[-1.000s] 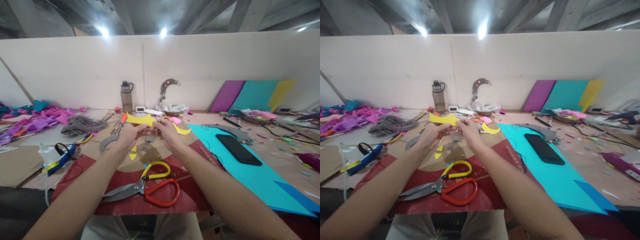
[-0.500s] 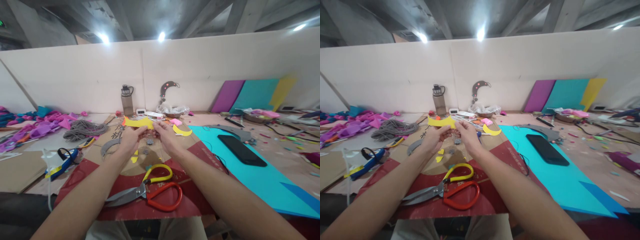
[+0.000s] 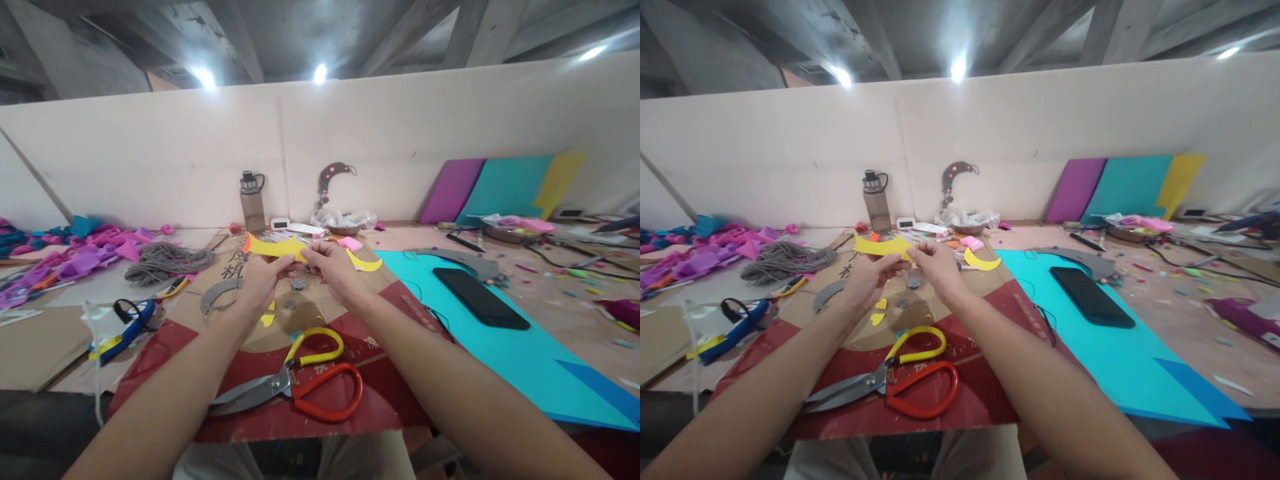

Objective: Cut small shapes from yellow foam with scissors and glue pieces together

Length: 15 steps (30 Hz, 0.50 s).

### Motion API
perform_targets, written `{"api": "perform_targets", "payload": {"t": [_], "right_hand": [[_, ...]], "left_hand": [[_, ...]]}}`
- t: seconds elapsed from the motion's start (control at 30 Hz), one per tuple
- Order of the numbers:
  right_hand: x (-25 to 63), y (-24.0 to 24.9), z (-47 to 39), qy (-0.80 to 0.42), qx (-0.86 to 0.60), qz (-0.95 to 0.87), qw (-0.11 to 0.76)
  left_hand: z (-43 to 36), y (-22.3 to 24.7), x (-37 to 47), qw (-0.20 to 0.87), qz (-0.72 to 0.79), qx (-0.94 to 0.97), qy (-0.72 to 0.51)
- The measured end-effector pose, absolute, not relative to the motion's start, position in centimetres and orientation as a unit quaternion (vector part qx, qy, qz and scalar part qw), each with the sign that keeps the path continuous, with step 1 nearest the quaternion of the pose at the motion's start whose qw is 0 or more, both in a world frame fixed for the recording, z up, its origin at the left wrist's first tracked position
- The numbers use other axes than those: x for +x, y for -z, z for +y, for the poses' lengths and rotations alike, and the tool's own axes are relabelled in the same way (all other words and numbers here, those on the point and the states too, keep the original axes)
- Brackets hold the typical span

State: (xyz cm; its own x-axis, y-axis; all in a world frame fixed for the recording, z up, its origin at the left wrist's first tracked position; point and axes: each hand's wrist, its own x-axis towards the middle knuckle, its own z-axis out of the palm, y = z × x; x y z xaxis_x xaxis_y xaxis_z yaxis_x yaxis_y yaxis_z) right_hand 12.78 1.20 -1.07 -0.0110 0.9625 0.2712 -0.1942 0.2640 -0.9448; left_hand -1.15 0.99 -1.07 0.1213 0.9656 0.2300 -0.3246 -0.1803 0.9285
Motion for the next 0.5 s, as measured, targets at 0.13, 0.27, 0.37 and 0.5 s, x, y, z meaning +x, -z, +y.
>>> {"api": "perform_targets", "payload": {"t": [0.13, 0.27, 0.37, 0.5], "right_hand": [[12.79, 1.37, 1.59, -0.477, -0.364, -0.522, 0.606], [12.80, 1.69, 2.02, -0.479, -0.356, -0.518, 0.613], [12.77, 1.73, 2.07, -0.479, -0.352, -0.515, 0.617], [12.71, 1.64, 1.99, -0.478, -0.349, -0.514, 0.621]], "left_hand": [[1.07, 1.07, -1.20, 0.591, 0.301, 0.484, -0.572], [1.07, 1.04, -1.20, 0.601, 0.298, 0.469, -0.574], [0.99, 1.02, -1.14, 0.602, 0.296, 0.469, -0.574], [0.87, 1.01, -1.04, 0.601, 0.284, 0.473, -0.578]]}}
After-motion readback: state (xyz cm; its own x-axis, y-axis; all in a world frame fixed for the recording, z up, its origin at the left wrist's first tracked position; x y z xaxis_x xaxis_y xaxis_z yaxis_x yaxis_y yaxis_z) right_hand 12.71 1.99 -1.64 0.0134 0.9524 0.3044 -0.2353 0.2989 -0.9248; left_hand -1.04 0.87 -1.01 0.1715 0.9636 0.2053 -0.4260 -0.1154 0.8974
